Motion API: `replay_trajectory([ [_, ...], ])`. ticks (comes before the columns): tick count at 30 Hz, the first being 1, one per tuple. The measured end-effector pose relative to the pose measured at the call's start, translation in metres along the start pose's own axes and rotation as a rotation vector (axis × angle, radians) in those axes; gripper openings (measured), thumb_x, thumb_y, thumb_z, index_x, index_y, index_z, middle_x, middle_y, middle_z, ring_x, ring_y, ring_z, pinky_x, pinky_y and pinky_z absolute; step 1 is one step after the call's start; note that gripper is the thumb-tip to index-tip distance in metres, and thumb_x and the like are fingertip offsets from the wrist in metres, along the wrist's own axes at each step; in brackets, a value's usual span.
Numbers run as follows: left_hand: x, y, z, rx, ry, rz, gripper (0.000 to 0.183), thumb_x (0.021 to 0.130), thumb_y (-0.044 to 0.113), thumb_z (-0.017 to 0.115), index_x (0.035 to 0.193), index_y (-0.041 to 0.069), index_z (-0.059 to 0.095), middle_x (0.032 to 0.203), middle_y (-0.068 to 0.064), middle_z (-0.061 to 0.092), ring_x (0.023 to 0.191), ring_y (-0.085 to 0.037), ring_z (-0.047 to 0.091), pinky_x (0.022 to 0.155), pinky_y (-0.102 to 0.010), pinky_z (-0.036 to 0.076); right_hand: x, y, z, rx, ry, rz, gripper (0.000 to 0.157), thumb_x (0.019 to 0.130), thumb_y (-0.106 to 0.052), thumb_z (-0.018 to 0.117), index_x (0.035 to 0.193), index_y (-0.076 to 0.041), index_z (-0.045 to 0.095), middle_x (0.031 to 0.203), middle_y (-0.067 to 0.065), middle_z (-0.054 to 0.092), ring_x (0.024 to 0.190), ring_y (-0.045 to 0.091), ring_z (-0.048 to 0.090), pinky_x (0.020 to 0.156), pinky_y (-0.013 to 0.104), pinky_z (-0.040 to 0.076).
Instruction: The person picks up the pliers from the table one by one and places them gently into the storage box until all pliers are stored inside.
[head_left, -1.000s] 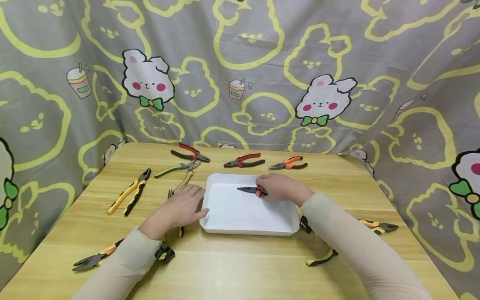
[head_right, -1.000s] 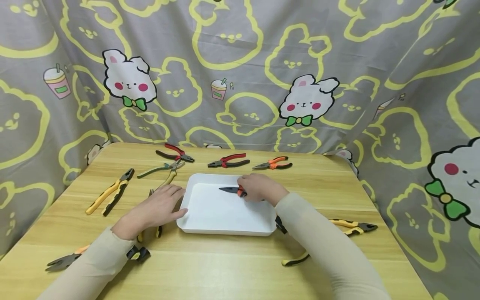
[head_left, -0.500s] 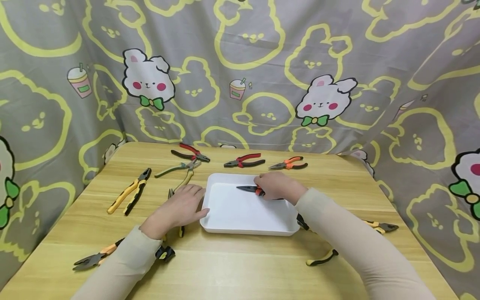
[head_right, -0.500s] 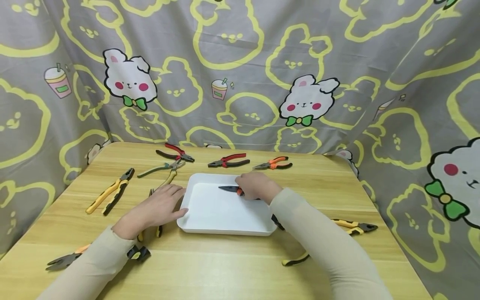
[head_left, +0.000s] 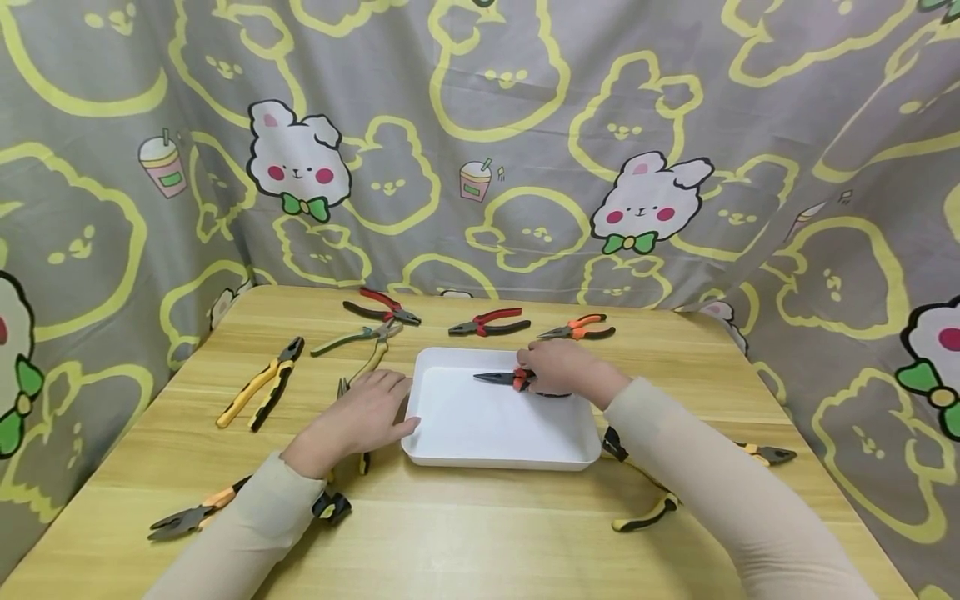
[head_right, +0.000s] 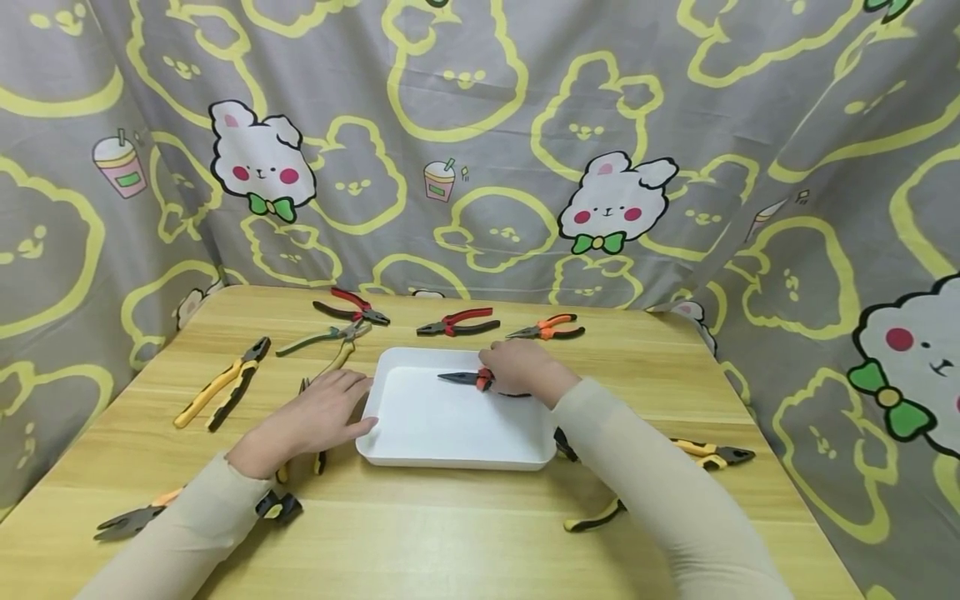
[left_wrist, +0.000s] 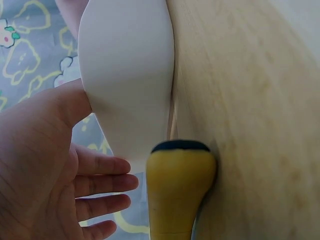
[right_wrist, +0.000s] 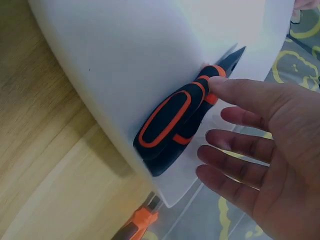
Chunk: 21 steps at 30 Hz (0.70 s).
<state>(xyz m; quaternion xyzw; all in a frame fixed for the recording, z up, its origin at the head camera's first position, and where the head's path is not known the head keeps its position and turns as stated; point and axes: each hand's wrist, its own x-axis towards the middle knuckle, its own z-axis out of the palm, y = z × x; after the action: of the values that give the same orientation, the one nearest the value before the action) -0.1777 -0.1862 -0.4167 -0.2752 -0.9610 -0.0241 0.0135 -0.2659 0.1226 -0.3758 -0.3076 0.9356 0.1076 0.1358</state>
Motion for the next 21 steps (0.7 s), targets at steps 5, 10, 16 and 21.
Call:
replay_trajectory([
  [5,0.001,-0.001,0.0,0.002,-0.002,0.001,0.066,0.096,0.048,0.055,0.135,-0.005,0.052,0.133,-0.021,0.053,0.126,-0.039,0.046,0.107,-0.052,0.033,-0.013,0.006,-0.003,0.07,0.053,-0.014,0.037,0.093,-0.033,0.067,0.124,-0.015,0.061,0.111,0.006,0.06,0.089,0.023,0.06,0.081,0.042,0.051],
  [10,0.001,-0.002,0.0,-0.002,0.001,-0.001,0.066,0.095,0.047,0.056,0.135,-0.005,0.052,0.133,-0.021,0.053,0.126,-0.04,0.046,0.107,-0.053,0.033,-0.025,0.014,-0.004,0.118,0.127,-0.029,0.043,0.095,-0.034,0.065,0.131,-0.011,0.059,0.134,0.015,0.056,0.112,0.031,0.06,0.094,0.048,0.048],
  [16,0.001,-0.002,-0.001,-0.008,-0.01,-0.004,0.065,0.096,0.048,0.055,0.135,-0.004,0.052,0.133,-0.021,0.053,0.126,-0.04,0.045,0.107,-0.054,0.033,-0.039,0.021,-0.001,0.156,0.189,-0.031,0.042,0.095,-0.035,0.065,0.129,-0.01,0.061,0.124,0.011,0.061,0.106,0.028,0.062,0.09,0.047,0.05],
  [21,0.001,-0.002,-0.002,-0.02,-0.014,-0.003,0.065,0.096,0.048,0.055,0.135,-0.004,0.053,0.134,-0.021,0.052,0.127,-0.04,0.045,0.107,-0.055,0.033,-0.052,0.027,0.004,0.203,0.218,-0.014,0.044,0.094,-0.036,0.066,0.13,-0.01,0.061,0.124,0.011,0.06,0.11,0.029,0.06,0.093,0.048,0.049],
])
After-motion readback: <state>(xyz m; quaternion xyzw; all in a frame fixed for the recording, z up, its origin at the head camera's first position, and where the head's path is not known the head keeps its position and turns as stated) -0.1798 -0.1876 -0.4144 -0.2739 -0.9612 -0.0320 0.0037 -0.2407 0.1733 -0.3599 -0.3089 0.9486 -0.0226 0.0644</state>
